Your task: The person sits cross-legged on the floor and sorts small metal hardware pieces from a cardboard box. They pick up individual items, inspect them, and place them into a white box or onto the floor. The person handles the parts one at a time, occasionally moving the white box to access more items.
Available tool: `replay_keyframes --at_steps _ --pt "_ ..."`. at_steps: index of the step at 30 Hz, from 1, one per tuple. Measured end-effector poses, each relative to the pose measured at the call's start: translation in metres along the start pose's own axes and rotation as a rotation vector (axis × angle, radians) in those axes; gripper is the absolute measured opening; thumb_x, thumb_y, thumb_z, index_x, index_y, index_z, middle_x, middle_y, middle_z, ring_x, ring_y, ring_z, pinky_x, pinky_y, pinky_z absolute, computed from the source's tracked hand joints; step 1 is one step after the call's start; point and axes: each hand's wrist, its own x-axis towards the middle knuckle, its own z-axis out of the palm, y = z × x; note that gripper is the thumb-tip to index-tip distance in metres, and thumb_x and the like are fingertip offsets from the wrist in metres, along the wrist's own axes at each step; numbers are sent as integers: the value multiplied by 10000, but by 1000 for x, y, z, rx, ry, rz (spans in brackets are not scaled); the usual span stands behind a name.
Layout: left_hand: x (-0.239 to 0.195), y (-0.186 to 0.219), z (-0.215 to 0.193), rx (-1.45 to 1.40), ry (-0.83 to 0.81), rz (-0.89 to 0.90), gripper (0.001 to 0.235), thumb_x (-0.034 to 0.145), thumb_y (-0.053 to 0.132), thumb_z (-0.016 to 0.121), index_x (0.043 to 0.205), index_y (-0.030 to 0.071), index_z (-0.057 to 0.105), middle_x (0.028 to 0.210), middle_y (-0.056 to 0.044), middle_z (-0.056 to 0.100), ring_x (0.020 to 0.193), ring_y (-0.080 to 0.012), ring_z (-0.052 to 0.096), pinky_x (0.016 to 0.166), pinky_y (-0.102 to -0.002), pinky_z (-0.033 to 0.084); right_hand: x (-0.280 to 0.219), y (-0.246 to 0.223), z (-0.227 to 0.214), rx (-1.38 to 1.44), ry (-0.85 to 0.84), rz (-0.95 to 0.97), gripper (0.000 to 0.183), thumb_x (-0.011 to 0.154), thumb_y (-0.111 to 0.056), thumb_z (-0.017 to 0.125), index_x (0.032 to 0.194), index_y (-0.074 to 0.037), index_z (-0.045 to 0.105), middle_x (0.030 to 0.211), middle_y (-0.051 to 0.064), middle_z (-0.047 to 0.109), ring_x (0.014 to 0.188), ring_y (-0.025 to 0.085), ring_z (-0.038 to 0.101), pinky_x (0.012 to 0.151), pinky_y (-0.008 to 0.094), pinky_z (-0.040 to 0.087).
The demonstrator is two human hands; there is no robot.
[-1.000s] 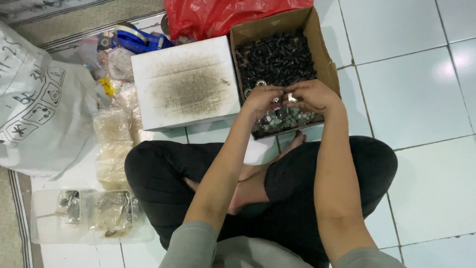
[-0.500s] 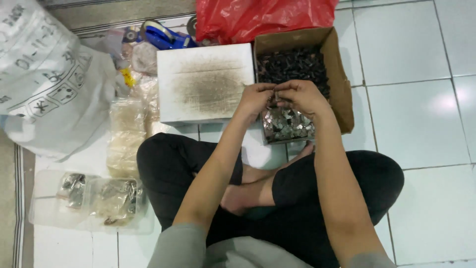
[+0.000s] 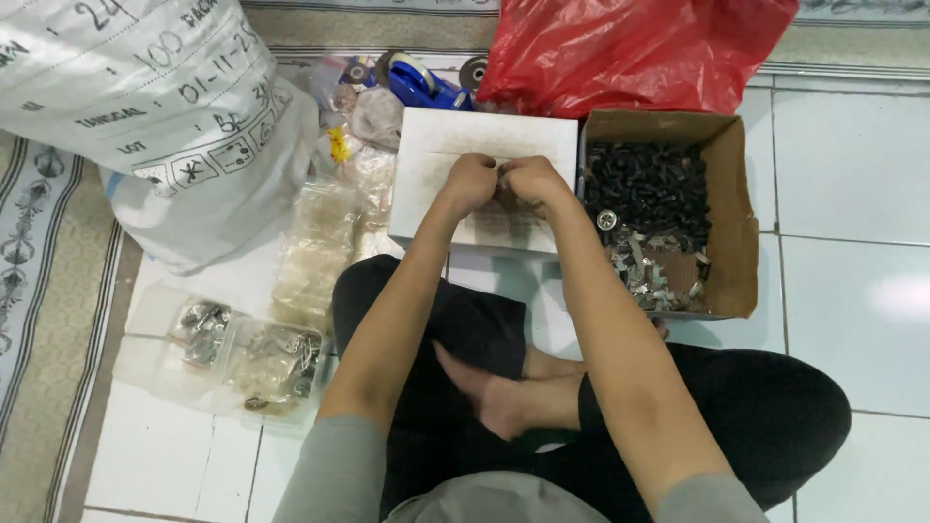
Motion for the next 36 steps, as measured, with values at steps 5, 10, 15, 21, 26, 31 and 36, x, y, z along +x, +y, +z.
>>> replay_keyframes --at_steps 5,10,15,21,26,31,36 --pt "-67 66 -26 -26 -101 9 476 956 182 535 1341 -82 630 1312 -315 640 1316 -478 553 1105 -576 457 15 -4 2 -75 -53 -33 440 875 -140 615 1275 22 698 1039 277 717 692 253 669 459 391 500" --pt "-92 89 -44 40 -106 10 482 966 183 521 1324 -123 619 1311 -342 630 1321 -488 545 1100 -585 457 -13 -20 -9 -135 -97 -88 450 880 -88 561 1285 70 679 1077 313 713 773 287 689 482 382 494" --pt "-39 42 -34 133 -8 30 493 939 130 510 1376 -85 589 1304 -320 634 1291 -476 574 1055 -597 483 -72 -35 -46 102 -51 -72 498 850 34 587 1343 7 648 1335 340 587 1146 431 669 827 458 652" --pt "-116 102 -23 177 63 189 471 930 43 566 1373 -118 553 1250 -354 632 1238 -496 607 1021 -606 505 -120 39 -163 -434 186 -80 367 825 -153 750 1188 -113 770 1156 223 743 1118 437 686 880 524 568" --pt "-152 135 93 377 -193 608 341 843 -26 606 1171 -82 683 1025 -293 708 1022 -481 706 863 -549 595 -153 121 -194 -597 116 173 457 801 -237 809 1216 -48 770 1234 253 722 1176 458 659 926 553 580" --pt "-126 83 220 613 -425 653 288 785 -66 597 1037 -109 731 886 -292 713 864 -425 742 750 -507 640 -95 239 -169 -678 79 217 318 815 -106 725 1099 19 790 1105 301 728 1060 482 696 818 572 627" --pt "-85 31 293 819 -324 581 189 777 -115 648 949 -127 727 861 -286 696 831 -370 739 696 -463 632 -108 204 -162 -774 64 174 274 799 -124 705 1000 41 792 944 288 744 939 476 727 778 574 608"
